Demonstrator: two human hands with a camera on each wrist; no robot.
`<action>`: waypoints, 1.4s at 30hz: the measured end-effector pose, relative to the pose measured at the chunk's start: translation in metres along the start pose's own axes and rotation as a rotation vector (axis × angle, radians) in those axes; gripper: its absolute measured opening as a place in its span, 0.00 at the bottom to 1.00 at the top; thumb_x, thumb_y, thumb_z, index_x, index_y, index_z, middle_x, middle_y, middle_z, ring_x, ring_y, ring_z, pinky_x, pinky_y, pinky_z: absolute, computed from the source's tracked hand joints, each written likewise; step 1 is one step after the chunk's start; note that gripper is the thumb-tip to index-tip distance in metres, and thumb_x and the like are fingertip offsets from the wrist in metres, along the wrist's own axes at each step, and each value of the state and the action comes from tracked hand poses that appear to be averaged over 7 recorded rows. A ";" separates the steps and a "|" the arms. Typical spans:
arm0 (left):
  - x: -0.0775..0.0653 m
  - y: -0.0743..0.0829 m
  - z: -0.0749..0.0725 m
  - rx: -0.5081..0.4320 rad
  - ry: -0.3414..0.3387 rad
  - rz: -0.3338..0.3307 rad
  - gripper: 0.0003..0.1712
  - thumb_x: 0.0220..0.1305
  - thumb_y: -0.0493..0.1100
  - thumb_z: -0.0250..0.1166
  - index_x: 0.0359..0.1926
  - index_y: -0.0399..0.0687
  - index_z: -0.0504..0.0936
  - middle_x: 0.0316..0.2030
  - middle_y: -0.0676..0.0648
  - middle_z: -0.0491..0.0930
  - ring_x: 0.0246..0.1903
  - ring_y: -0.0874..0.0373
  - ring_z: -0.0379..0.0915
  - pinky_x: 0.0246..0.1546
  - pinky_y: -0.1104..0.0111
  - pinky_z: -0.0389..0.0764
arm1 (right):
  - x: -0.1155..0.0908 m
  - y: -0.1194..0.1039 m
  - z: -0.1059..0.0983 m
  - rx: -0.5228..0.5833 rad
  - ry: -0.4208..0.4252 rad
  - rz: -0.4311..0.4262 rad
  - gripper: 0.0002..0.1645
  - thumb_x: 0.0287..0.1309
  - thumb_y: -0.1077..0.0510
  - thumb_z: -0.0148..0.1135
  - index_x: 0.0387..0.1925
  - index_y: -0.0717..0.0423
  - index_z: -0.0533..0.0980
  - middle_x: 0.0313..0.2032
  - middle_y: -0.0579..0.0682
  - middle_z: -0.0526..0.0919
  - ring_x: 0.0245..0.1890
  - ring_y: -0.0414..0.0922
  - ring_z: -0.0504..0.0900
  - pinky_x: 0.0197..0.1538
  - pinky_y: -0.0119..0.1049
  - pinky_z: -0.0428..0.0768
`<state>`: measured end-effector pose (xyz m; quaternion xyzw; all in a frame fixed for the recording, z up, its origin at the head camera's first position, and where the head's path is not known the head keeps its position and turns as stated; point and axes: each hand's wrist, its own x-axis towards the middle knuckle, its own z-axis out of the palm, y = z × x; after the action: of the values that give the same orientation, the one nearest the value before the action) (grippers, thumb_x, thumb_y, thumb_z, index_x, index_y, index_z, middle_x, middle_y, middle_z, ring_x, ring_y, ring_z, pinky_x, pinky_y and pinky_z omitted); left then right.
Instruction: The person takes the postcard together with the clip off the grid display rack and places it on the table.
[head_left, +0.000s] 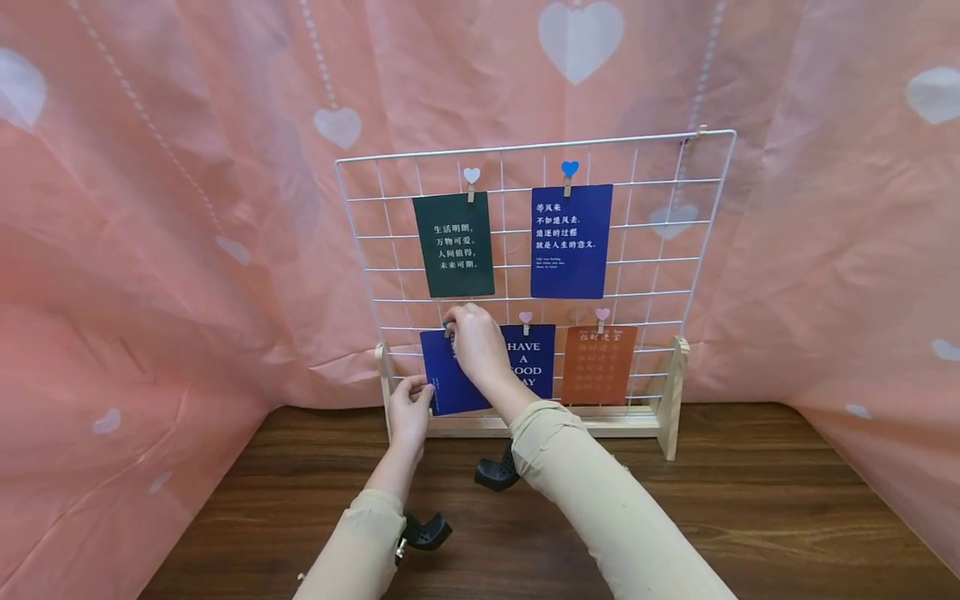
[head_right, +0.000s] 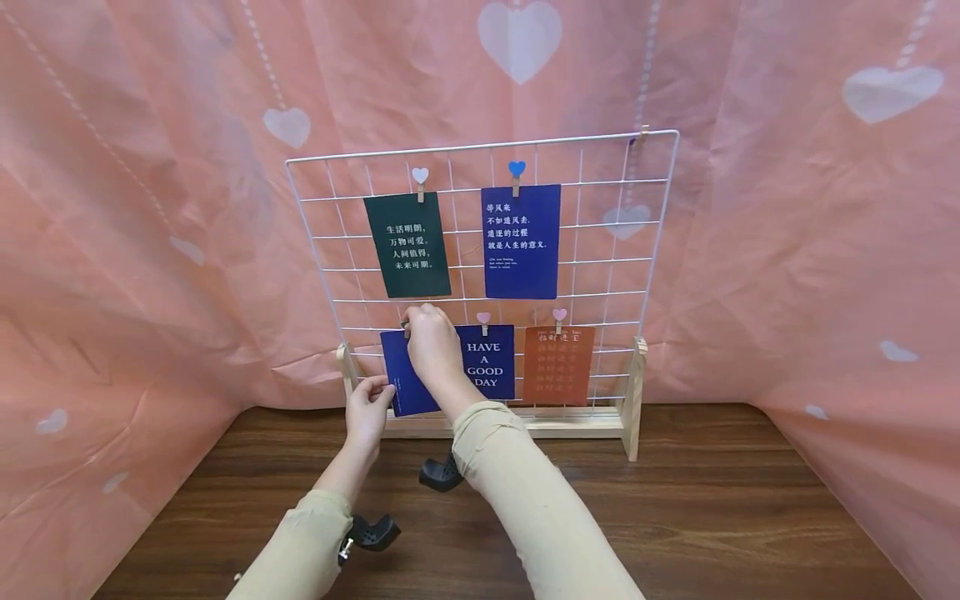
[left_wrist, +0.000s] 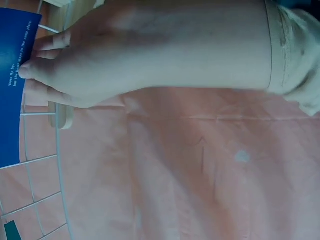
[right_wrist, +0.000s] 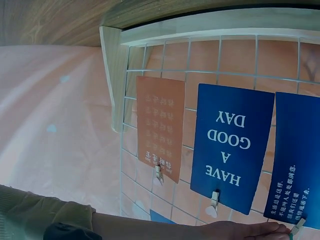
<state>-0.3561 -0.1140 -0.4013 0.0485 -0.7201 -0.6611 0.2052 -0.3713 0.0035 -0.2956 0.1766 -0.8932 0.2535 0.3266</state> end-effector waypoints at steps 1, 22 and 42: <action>0.000 0.000 0.000 -0.002 -0.002 -0.002 0.10 0.60 0.32 0.57 0.43 0.33 0.77 0.37 0.39 0.76 0.35 0.55 0.70 0.33 0.75 0.73 | 0.000 0.000 0.001 0.002 0.011 0.008 0.07 0.56 0.64 0.58 0.34 0.54 0.80 0.33 0.47 0.81 0.37 0.42 0.78 0.42 0.32 0.78; -0.002 -0.005 -0.006 -0.060 -0.040 -0.006 0.10 0.58 0.29 0.57 0.42 0.30 0.76 0.34 0.40 0.75 0.31 0.59 0.70 0.38 0.69 0.76 | -0.004 0.010 -0.003 0.329 0.214 0.218 0.05 0.52 0.64 0.62 0.31 0.55 0.82 0.31 0.48 0.83 0.35 0.43 0.80 0.39 0.35 0.78; -0.019 -0.006 -0.029 -0.110 -0.113 -0.047 0.11 0.59 0.30 0.57 0.43 0.29 0.75 0.33 0.43 0.77 0.30 0.62 0.73 0.40 0.63 0.76 | -0.049 0.042 -0.026 0.726 0.085 0.325 0.10 0.55 0.61 0.60 0.40 0.55 0.78 0.34 0.49 0.82 0.36 0.41 0.79 0.40 0.32 0.79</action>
<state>-0.3294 -0.1357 -0.4108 0.0168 -0.6918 -0.7059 0.1508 -0.3427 0.0594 -0.3257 0.1262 -0.7474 0.6083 0.2353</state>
